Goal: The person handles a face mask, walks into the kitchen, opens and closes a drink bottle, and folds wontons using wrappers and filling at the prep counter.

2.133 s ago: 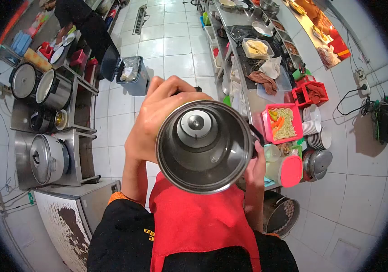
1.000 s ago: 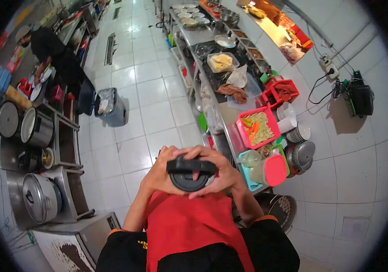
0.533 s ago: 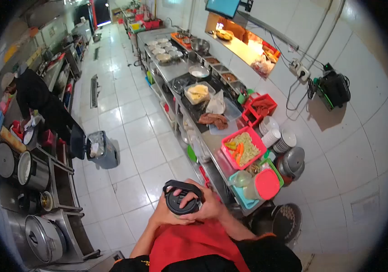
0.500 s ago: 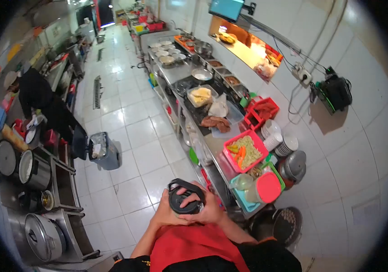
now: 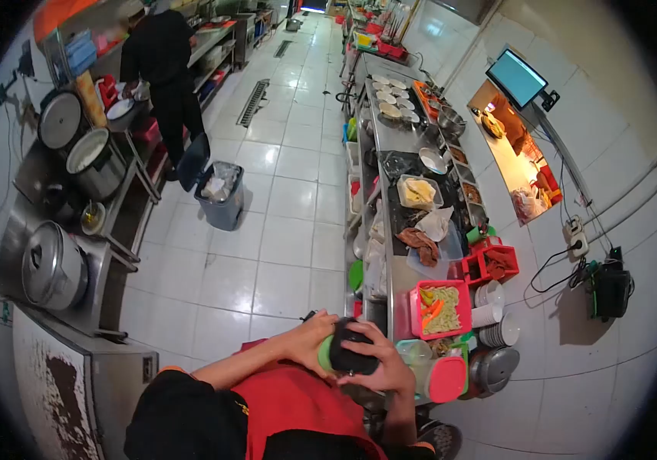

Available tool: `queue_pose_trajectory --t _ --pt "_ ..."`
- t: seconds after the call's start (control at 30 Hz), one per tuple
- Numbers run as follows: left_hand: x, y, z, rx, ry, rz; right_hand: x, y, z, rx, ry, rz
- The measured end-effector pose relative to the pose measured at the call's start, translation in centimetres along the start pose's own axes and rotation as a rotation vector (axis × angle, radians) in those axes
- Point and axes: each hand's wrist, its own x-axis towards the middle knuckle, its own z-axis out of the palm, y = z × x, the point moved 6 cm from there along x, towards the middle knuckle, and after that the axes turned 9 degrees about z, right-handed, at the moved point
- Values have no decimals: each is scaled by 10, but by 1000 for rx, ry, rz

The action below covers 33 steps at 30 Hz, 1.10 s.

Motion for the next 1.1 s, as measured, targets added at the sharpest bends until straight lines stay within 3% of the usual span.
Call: queue_pose_trajectory --t 0.03,0.17,0.23,0.3,0.37,0.43,0.5,0.63,0.73,0.83,1.1 --pt "3 5 -3 -108 75 -37 5 1 3 -86 32 -52" --pt "-24 -21 13 63 115 -197 2 12 36 -300 296 89" --pt "-32 -27 12 133 82 -279 -3 21 47 -431 469 322" --pt "-37 -30 6 102 78 -295 -3 23 40 -399 378 330" --pt "-38 -28 -4 85 32 -295 5 5 31 -548 112 154" --pt "-37 -23 3 -41 36 -180 11 11 23 -409 19 21" --pt "-38 -22 16 -43 -80 -185 16 15 31 -341 32 -82" --pt "-48 -37 29 -32 -22 -192 13 18 40 -394 188 -82" --pt "-55 -44 32 98 -3 -341 5 31 50 -440 444 109" --pt "-66 -48 43 110 64 -337 3 41 61 -453 547 265" --pt "-97 -70 94 228 8 -443 -18 90 86 -456 648 466"
